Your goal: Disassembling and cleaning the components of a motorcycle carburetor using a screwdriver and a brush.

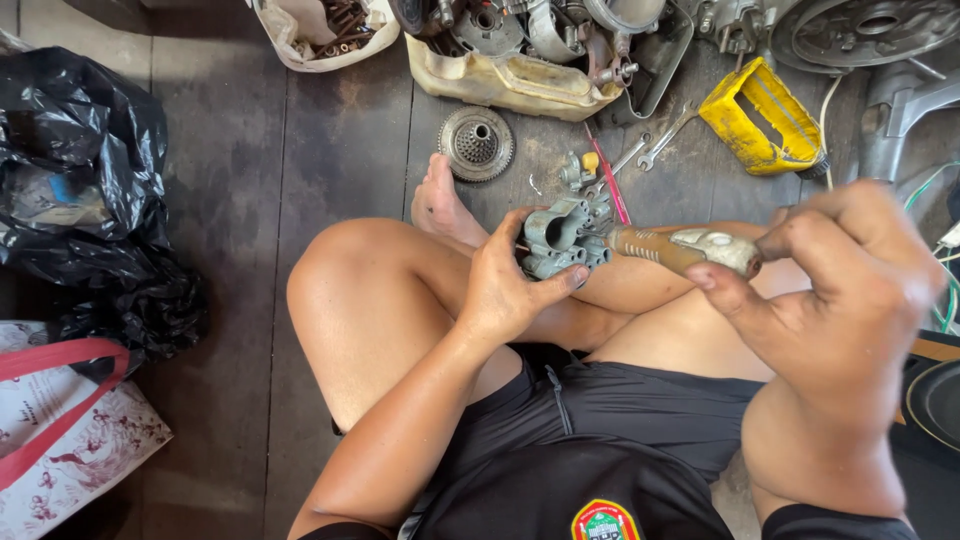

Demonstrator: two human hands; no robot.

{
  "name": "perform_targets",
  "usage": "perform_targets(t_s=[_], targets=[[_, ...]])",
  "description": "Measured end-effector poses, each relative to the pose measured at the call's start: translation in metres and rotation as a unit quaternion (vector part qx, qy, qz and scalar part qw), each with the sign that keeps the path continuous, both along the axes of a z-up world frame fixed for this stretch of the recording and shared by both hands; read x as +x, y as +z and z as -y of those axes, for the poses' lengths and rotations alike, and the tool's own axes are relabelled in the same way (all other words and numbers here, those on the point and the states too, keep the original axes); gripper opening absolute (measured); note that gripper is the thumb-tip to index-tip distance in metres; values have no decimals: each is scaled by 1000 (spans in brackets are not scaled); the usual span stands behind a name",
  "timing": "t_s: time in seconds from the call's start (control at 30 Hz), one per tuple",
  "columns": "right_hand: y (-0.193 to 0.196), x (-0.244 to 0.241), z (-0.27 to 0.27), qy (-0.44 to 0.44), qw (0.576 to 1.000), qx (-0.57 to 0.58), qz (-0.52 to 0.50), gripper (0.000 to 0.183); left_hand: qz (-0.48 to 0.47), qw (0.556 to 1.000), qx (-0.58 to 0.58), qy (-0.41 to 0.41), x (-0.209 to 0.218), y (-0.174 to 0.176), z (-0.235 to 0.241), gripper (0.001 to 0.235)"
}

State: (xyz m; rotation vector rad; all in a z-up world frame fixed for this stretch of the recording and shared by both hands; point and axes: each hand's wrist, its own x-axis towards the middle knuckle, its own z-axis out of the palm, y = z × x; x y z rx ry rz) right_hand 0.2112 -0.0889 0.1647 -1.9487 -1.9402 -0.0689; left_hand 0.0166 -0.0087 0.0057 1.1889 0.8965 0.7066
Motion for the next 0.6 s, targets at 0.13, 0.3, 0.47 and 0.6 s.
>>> perform_targets(t_s=[0.13,0.3,0.47,0.6], targets=[[-36,-1,-29,108,960,33,-257,48,21,1000,7,-3,0,0,1,68],[-63,-27,-34,168,748,90,-636,38,22,1000,-6,-8,1,-3,3,69],[-58,-34,-32,128,804,79,-576,38,38,999,-34,-11,2,-4,2,69],[-35,-26,-28,137,891,1,-433,44,70,996,-60,-18,0,-2,2,66]])
